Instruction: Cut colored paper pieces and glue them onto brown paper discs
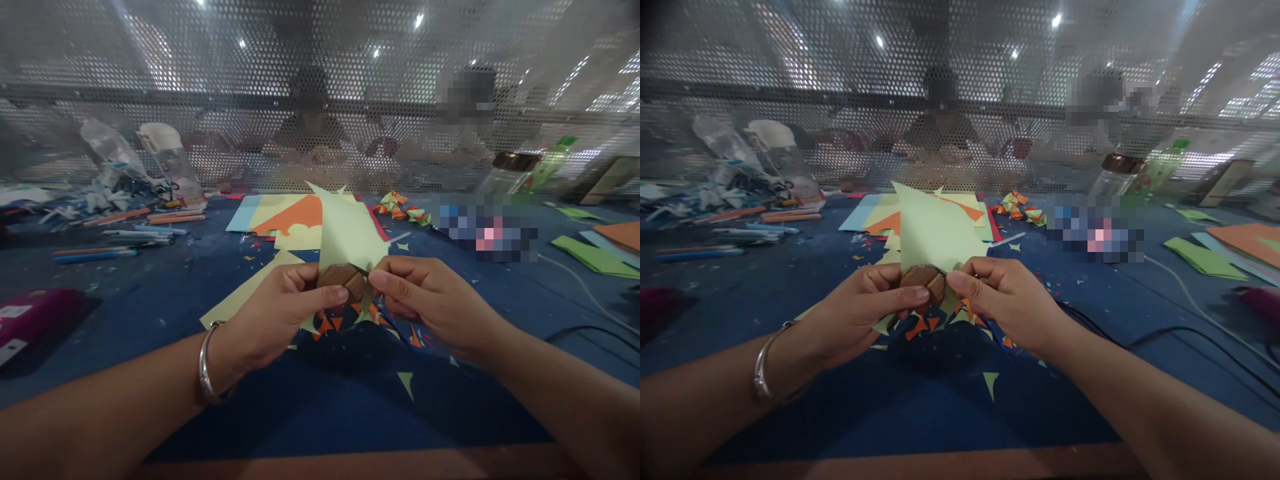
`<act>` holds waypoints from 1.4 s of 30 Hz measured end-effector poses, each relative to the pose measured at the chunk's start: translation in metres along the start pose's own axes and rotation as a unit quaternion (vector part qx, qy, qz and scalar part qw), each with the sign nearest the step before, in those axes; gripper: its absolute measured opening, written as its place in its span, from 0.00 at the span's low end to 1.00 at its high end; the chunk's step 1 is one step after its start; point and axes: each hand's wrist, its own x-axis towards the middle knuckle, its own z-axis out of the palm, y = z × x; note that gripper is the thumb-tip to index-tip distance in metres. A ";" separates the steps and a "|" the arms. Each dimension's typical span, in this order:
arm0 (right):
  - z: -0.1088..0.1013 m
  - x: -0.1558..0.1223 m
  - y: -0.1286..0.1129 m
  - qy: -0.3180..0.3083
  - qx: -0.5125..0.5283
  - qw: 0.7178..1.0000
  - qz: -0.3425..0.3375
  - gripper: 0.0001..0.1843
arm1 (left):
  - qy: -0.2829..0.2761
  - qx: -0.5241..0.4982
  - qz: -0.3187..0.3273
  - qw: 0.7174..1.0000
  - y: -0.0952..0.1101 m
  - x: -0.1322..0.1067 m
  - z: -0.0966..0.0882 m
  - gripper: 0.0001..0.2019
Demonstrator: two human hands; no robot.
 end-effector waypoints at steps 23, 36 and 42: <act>-0.008 0.002 0.000 -0.036 -0.059 0.998 0.006 0.26 | -0.015 0.059 -0.004 0.998 0.002 0.000 -0.005 0.03; -0.010 0.003 0.000 -0.055 -0.066 0.996 0.001 0.25 | -0.027 0.128 -0.015 0.991 0.002 -0.001 -0.011 0.07; -0.012 0.003 0.001 -0.066 -0.075 0.995 0.004 0.23 | -0.032 0.154 -0.032 0.987 0.001 -0.001 -0.012 0.08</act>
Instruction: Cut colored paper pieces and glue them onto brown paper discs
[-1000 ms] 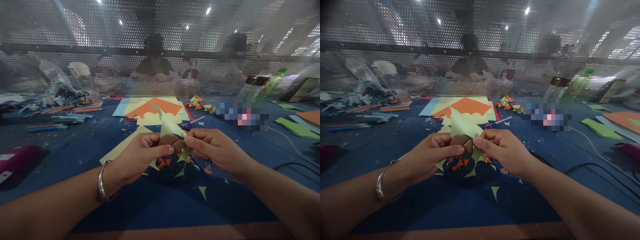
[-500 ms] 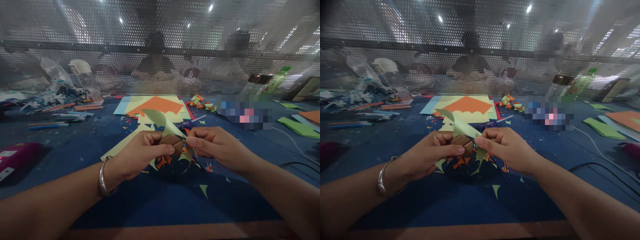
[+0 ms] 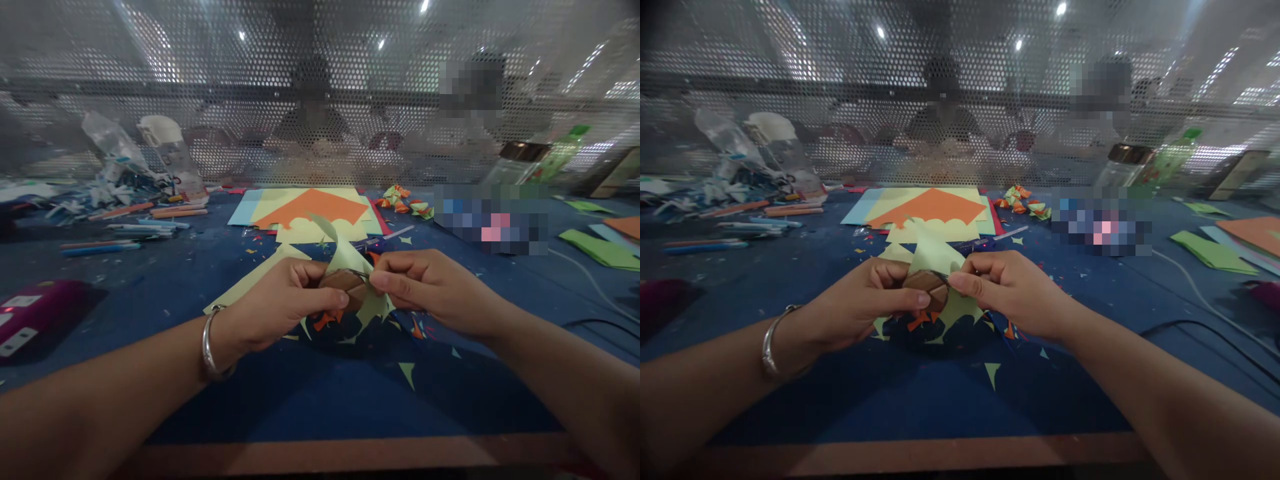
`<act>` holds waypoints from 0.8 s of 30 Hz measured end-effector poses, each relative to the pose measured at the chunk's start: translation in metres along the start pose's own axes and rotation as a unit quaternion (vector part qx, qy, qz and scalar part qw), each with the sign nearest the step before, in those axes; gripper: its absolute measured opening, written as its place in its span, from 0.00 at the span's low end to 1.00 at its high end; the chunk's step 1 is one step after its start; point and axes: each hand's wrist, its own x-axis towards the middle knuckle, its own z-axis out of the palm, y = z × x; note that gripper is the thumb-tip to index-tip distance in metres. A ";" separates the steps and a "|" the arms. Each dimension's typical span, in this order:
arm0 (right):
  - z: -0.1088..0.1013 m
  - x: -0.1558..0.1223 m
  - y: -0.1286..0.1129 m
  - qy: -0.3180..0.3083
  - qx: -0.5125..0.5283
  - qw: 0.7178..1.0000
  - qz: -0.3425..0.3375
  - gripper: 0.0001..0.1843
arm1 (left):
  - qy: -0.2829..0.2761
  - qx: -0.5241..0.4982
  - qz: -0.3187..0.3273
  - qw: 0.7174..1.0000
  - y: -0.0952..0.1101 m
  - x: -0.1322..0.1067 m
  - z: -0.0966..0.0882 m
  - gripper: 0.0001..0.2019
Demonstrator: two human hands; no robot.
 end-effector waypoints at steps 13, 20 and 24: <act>-0.005 0.001 0.001 -0.020 -0.007 1.000 0.004 0.22 | -0.014 0.005 -0.012 1.000 0.004 0.003 0.000 0.07; -0.005 0.003 -0.001 0.032 0.015 0.999 0.010 0.28 | 0.007 -0.090 0.026 0.996 0.005 0.006 0.005 0.05; 0.002 0.005 0.004 0.054 0.018 0.998 0.029 0.26 | 0.003 -0.064 0.041 0.997 0.005 0.005 0.008 0.10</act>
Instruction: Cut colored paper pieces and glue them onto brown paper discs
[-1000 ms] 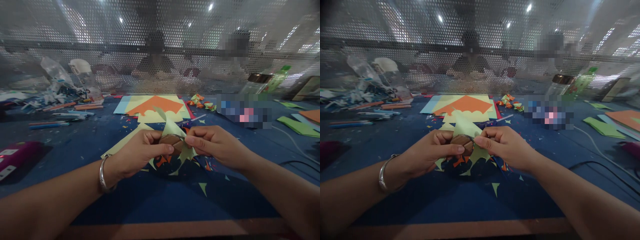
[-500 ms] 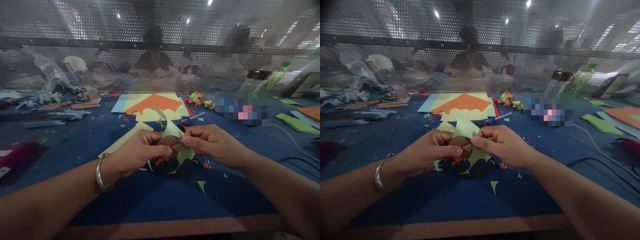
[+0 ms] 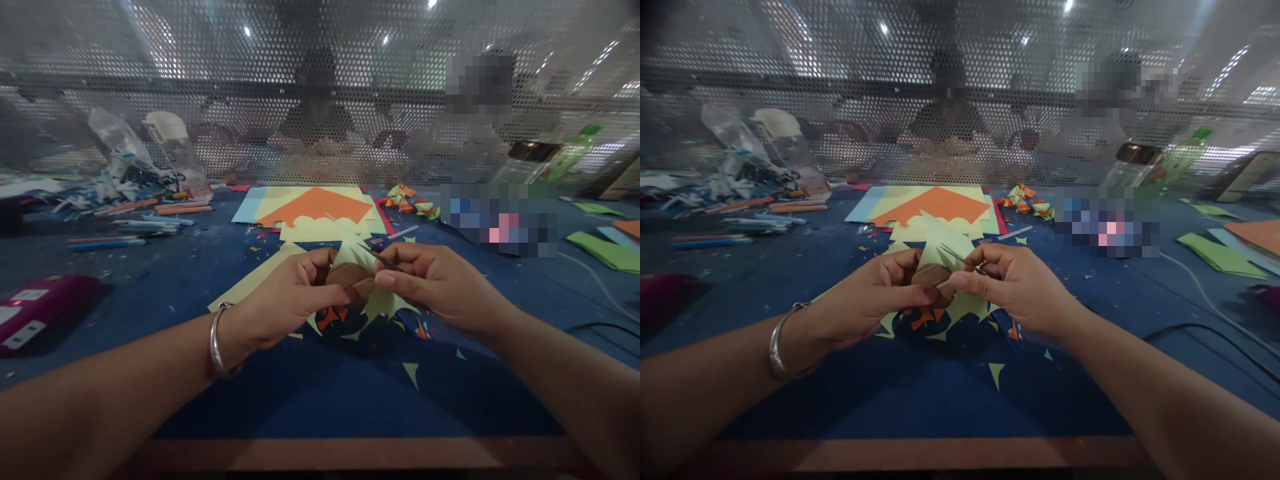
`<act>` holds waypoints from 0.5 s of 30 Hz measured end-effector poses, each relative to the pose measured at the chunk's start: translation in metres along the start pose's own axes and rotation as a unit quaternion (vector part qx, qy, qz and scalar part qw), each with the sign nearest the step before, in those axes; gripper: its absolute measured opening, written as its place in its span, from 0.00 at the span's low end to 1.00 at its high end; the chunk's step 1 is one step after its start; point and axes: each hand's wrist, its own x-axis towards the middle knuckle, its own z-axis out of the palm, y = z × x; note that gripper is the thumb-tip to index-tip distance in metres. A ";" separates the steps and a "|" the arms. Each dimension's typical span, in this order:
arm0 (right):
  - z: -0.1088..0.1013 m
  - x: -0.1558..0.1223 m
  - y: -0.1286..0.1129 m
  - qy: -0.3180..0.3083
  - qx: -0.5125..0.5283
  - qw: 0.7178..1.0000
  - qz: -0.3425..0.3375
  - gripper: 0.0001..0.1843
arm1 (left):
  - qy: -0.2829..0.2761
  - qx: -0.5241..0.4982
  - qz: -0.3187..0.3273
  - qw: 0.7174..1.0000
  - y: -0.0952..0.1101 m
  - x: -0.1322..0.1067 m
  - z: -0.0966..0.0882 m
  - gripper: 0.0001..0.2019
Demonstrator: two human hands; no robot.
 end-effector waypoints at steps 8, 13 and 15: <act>0.011 -0.002 -0.002 0.017 0.045 0.998 -0.036 0.17 | -0.007 0.025 -0.009 1.000 -0.001 -0.004 0.001 0.10; 0.010 -0.005 -0.006 0.063 0.137 0.986 -0.068 0.14 | -0.055 -0.135 0.014 0.989 0.001 -0.009 0.006 0.15; 0.010 -0.007 -0.007 0.082 0.154 0.982 -0.069 0.13 | -0.088 -0.127 0.063 0.986 0.002 -0.012 0.006 0.21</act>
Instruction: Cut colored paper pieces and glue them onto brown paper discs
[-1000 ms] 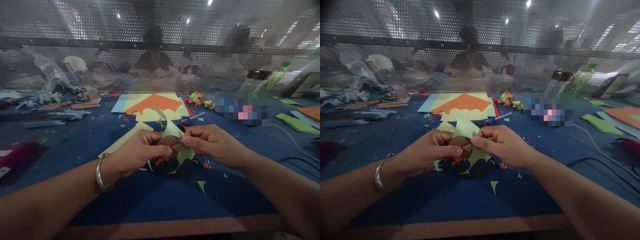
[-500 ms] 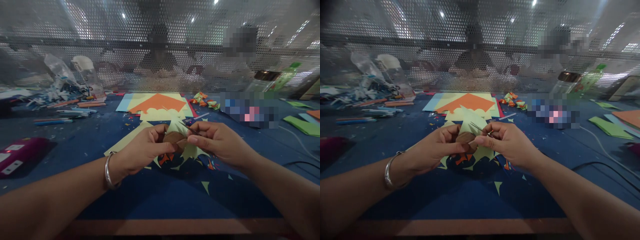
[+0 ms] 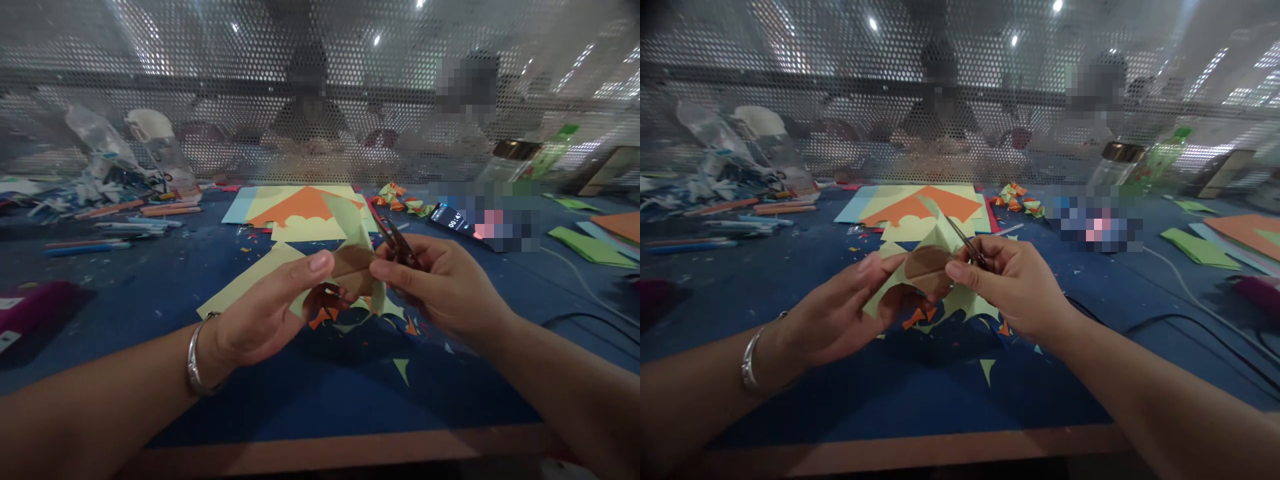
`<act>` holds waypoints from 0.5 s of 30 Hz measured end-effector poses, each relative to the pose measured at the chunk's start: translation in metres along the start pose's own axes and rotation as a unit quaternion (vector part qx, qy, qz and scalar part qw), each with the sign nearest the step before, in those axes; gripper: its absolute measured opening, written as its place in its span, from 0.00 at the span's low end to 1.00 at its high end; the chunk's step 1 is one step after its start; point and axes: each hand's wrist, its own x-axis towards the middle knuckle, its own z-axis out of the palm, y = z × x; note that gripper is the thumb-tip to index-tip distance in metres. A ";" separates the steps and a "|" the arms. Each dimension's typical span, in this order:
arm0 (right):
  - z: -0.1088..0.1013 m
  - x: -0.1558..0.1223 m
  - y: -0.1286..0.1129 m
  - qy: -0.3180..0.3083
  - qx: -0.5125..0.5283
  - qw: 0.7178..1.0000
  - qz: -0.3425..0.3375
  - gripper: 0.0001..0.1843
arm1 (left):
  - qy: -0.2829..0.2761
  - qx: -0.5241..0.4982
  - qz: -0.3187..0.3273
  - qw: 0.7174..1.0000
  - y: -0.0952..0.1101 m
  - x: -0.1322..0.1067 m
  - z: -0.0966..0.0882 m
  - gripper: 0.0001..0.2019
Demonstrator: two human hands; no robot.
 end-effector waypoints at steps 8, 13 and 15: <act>0.005 -0.002 0.003 0.013 -0.026 1.000 -0.011 0.14 | 0.100 0.123 -0.003 0.987 -0.007 -0.003 0.003 0.15; 0.007 -0.001 0.006 -0.014 -0.073 0.997 0.000 0.17 | 0.192 0.118 0.008 0.974 -0.016 0.002 0.006 0.10; 0.005 0.000 0.006 -0.033 -0.078 0.996 0.005 0.18 | 0.191 0.097 0.004 0.977 -0.015 0.004 0.004 0.09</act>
